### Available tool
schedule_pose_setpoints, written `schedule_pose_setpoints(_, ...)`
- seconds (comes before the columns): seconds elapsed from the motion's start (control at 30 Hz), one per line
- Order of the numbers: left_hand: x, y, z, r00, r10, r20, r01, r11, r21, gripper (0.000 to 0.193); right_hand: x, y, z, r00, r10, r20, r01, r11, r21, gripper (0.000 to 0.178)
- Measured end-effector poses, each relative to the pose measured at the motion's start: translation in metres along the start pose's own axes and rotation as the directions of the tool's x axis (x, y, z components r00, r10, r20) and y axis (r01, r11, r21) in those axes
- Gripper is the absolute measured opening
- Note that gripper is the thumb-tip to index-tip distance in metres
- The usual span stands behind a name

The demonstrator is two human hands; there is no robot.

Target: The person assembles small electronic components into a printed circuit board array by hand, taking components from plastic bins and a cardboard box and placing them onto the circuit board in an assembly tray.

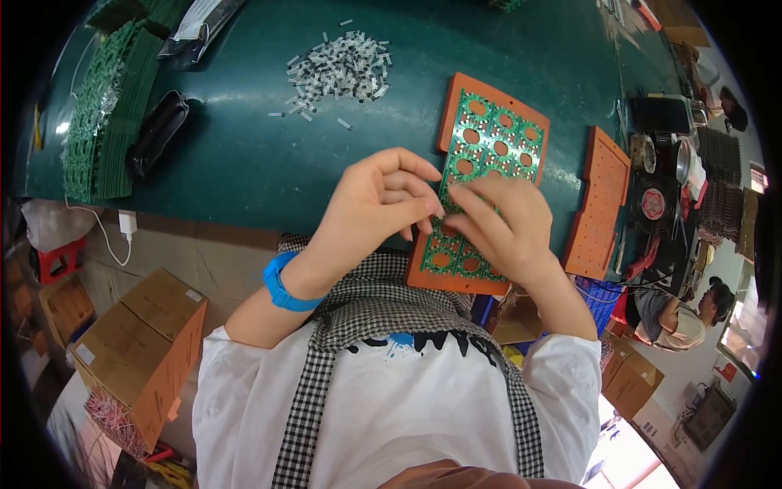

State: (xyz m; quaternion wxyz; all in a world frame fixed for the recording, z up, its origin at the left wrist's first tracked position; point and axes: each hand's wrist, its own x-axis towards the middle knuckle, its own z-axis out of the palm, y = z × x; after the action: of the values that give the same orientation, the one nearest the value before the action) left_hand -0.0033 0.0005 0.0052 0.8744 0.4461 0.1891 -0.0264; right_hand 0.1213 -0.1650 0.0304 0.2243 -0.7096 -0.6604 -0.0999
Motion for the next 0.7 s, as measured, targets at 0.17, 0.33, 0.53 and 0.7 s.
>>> schedule_pose_setpoints(0.17, 0.001, -0.003, 0.009, 0.999, 0.018, 0.048, -0.022, 0.998, 0.067, 0.021, -0.007, -0.004, 0.002, 0.987, -0.138, -0.084, 0.139, 0.990, 0.007, 0.030)
schedule_pose_setpoints(0.33, 0.002, -0.012, 0.008, 0.991, 0.115, 0.074, -0.128, 0.970, 0.207, 0.024, -0.009, -0.008, 0.005, 0.997, -0.005, -0.076, 0.017, 0.988, 0.156, 0.021)
schedule_pose_setpoints(0.53, 0.007, 0.030, -0.040, 0.676, 0.723, 0.139, -0.049, -0.144, 0.988, 0.023, -0.017, 0.002, -0.005, 0.918, 0.319, 0.237, -0.381, 0.876, 0.296, 0.010)
schedule_pose_setpoints(0.7, 0.010, 0.034, -0.063, 0.746, 0.665, 0.040, -0.032, -0.025, 0.999, 0.012, -0.017, -0.001, -0.004, 0.906, 0.305, 0.293, -0.394, 0.860, 0.324, 0.009)
